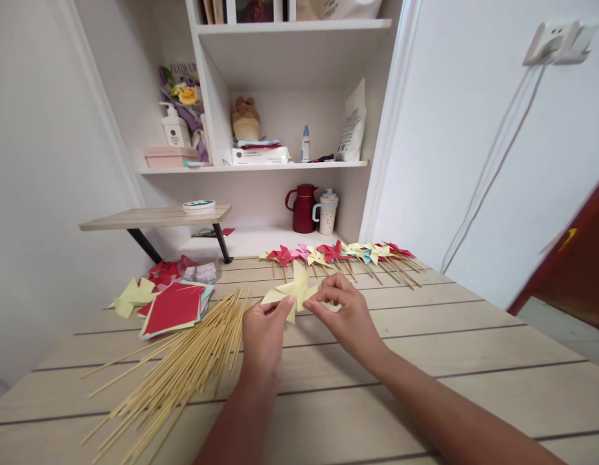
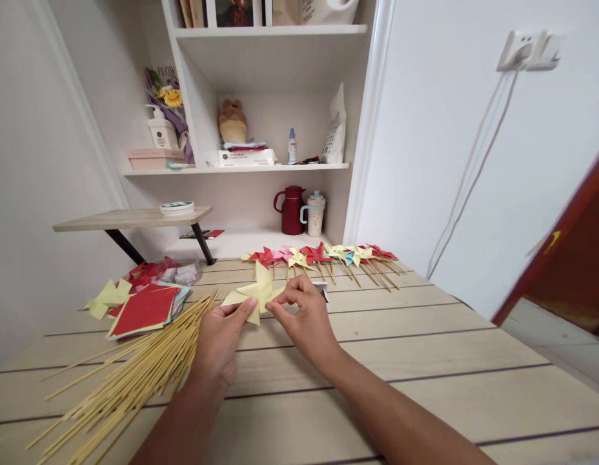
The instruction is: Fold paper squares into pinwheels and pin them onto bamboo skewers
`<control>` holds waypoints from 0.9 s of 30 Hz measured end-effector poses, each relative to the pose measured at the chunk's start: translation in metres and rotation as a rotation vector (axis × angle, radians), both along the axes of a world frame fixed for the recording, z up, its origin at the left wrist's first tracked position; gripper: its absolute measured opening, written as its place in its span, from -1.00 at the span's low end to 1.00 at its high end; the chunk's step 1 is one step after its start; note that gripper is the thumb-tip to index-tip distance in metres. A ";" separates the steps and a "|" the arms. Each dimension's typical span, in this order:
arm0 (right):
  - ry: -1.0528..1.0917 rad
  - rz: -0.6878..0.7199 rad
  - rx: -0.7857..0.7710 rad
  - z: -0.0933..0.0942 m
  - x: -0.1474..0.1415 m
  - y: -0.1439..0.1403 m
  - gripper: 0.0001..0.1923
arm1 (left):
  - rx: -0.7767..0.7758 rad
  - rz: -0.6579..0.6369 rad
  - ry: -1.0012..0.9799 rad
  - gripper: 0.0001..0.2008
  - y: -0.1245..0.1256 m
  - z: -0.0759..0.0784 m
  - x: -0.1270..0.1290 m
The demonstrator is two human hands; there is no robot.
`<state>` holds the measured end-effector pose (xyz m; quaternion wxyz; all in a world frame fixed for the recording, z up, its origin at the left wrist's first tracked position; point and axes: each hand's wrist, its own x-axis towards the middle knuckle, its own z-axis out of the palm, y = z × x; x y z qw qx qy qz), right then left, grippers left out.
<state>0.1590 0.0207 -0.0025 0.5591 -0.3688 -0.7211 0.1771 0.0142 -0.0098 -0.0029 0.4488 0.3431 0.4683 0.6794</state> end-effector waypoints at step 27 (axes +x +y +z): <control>0.002 -0.006 0.026 -0.001 -0.002 0.000 -0.85 | -0.018 0.025 0.072 -0.71 -0.005 0.005 0.004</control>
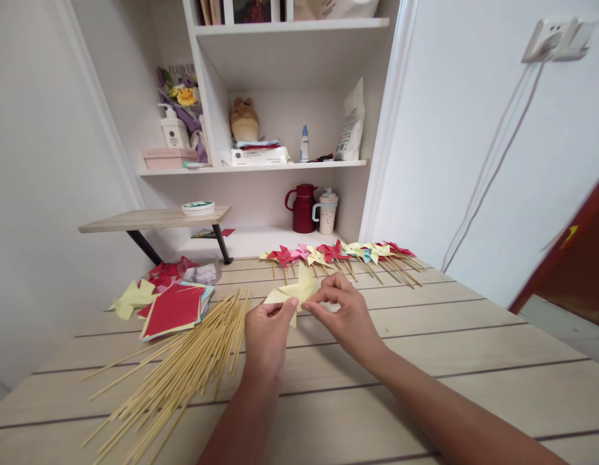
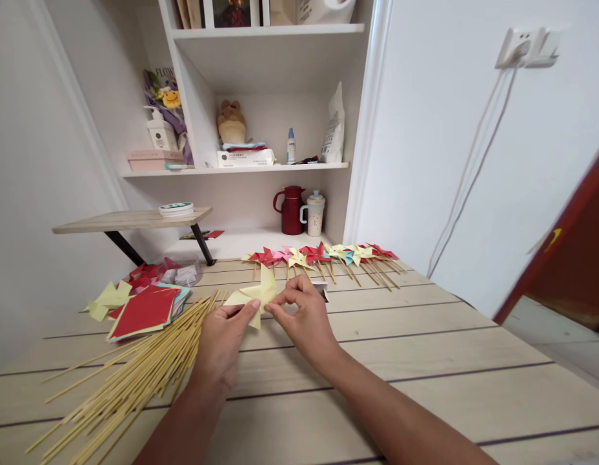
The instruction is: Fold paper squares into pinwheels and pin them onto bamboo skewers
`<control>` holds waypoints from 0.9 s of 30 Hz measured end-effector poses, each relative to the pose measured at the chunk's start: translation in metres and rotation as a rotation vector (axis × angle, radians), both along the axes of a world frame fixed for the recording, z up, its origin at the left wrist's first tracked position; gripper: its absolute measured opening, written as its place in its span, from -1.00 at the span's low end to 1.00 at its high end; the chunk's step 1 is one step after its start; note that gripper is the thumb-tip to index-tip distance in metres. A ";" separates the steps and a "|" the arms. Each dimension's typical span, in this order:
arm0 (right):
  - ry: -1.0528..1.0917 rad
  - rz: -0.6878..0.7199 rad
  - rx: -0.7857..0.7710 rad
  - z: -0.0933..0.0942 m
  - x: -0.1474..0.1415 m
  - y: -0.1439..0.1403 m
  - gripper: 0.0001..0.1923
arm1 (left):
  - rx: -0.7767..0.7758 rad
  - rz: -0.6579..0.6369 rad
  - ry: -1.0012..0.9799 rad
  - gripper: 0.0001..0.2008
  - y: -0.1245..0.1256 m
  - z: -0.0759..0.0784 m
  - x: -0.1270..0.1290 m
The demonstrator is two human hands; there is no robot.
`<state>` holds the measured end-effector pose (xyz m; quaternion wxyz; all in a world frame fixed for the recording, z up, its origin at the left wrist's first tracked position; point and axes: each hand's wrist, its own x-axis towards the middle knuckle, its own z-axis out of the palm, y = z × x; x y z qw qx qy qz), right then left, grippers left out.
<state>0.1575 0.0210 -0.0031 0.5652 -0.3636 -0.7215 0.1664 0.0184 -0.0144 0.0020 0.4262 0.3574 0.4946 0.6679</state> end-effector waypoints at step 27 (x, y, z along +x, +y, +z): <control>0.197 0.274 -0.465 0.009 0.005 0.005 -0.81 | -0.054 -0.072 -0.036 -0.61 0.003 -0.005 0.001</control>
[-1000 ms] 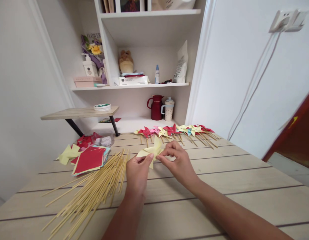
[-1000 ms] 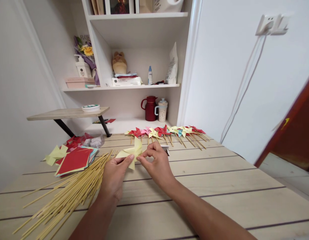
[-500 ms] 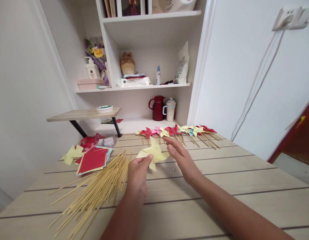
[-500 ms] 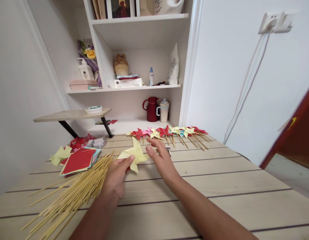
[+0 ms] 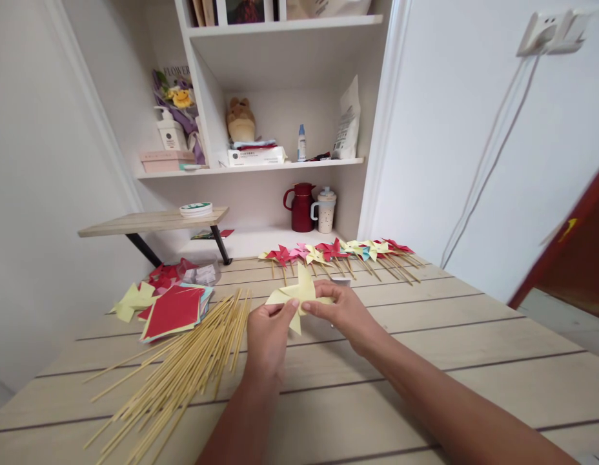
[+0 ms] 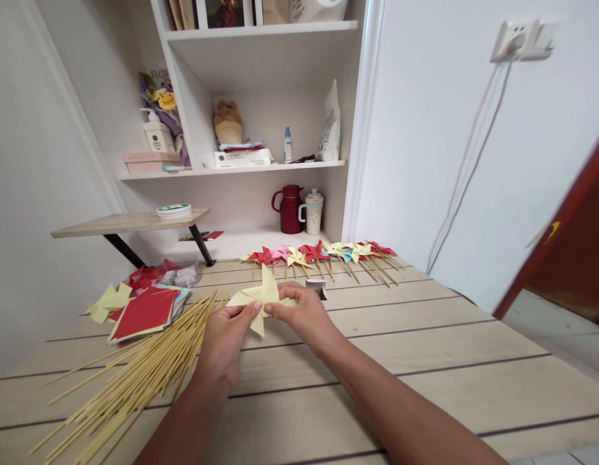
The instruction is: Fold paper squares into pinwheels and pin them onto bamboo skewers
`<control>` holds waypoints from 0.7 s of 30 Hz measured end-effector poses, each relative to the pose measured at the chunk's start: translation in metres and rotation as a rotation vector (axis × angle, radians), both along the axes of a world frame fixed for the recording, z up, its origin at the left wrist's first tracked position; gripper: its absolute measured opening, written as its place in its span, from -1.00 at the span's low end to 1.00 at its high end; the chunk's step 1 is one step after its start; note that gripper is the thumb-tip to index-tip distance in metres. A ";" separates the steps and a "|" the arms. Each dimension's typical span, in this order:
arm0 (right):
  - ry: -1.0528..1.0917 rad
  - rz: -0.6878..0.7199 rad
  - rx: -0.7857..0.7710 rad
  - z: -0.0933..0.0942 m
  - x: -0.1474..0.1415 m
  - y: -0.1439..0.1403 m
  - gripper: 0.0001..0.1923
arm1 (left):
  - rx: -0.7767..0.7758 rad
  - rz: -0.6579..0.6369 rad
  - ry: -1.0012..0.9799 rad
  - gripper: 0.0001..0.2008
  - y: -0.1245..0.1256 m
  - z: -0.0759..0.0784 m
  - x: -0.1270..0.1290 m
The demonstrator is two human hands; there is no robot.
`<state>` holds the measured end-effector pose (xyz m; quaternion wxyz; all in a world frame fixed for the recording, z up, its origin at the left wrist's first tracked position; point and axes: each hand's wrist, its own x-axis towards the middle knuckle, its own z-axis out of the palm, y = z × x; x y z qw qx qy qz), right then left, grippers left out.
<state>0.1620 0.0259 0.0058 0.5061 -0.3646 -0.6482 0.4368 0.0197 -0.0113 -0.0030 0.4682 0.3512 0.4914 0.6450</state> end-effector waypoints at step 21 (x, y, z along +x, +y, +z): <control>0.069 0.027 -0.133 -0.003 -0.003 0.001 -0.69 | 0.016 -0.056 -0.135 -0.57 0.003 -0.002 0.001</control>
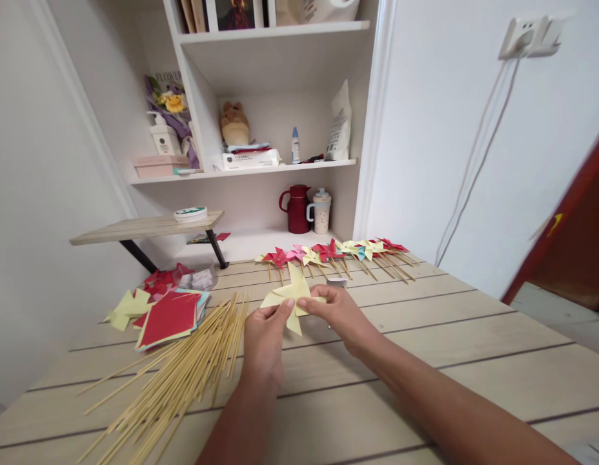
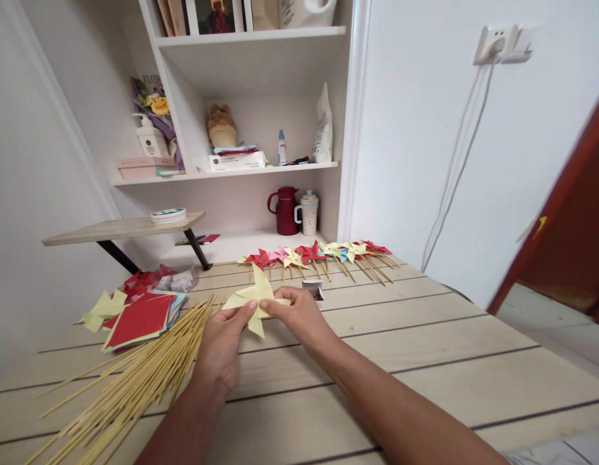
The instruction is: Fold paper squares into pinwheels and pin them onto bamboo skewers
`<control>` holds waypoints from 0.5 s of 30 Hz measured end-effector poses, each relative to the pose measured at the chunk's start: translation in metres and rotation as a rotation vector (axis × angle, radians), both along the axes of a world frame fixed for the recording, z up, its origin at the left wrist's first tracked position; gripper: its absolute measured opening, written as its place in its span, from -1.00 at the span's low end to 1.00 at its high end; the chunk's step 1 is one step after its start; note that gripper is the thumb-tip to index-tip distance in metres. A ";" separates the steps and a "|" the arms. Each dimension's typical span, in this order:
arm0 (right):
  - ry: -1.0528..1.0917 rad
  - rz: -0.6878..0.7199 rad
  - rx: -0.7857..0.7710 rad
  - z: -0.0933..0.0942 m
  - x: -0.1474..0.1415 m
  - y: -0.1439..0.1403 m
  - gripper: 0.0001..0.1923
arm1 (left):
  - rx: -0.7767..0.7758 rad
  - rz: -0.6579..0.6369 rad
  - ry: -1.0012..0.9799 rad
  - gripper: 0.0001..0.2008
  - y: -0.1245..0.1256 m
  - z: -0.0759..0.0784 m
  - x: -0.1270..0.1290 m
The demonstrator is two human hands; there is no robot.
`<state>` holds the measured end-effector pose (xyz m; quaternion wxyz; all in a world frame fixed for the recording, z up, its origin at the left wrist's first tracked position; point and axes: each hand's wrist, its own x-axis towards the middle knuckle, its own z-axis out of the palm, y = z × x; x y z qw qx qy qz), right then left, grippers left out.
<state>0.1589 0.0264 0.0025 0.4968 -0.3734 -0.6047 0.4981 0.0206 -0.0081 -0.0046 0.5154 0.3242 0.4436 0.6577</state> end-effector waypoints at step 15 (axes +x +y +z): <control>0.011 0.029 0.046 0.006 0.001 -0.003 -0.76 | 0.010 0.094 0.112 -0.63 -0.001 0.003 -0.001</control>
